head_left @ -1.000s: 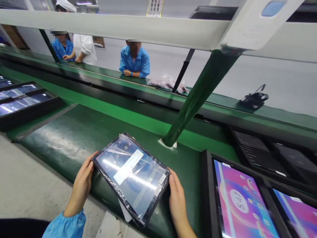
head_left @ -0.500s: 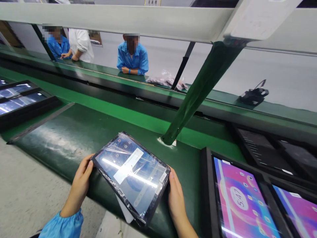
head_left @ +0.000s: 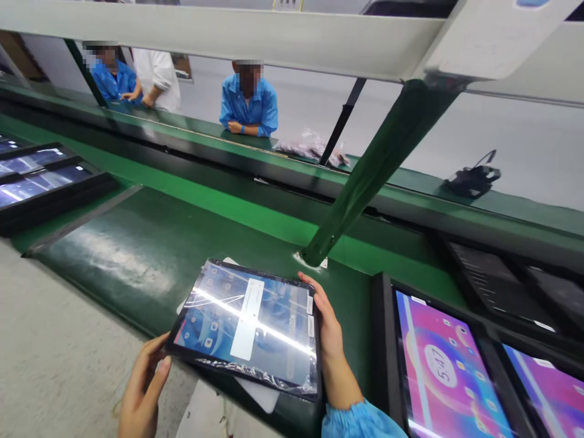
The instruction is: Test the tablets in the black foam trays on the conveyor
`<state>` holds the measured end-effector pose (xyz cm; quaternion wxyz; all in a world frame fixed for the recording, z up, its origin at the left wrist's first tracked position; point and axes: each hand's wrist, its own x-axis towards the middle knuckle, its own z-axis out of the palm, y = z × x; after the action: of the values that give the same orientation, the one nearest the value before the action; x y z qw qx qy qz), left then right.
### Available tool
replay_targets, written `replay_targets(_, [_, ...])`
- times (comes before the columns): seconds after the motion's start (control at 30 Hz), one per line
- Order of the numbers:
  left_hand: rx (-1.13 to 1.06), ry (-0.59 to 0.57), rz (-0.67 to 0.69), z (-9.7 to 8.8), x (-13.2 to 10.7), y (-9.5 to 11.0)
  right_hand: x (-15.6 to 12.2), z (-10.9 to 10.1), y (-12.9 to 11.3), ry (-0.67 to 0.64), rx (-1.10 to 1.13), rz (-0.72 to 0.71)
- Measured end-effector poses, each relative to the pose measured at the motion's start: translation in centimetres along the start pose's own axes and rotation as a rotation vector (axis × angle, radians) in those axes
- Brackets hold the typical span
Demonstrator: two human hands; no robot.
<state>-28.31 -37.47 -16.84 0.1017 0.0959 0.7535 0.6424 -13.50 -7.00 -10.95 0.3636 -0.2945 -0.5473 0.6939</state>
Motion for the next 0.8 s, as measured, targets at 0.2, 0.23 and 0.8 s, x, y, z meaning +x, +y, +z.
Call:
replay_targets(0.2, [-0.041, -0.099, -0.016, -1.4, 1.1, 0.1, -1.0, -0.9, -1.9, -0.147, -0.155, 0.014])
replay_targets(0.23, [-0.035, -0.103, -0.023, -1.6, 1.2, 0.1, -1.0, -1.0, -2.0, -0.144, -0.160, 0.011])
replay_targets(0.8, [0.310, -0.174, 0.557, 0.2, 2.8, 5.9, -1.6, 0.0, -1.8, -0.042, -0.078, -0.023])
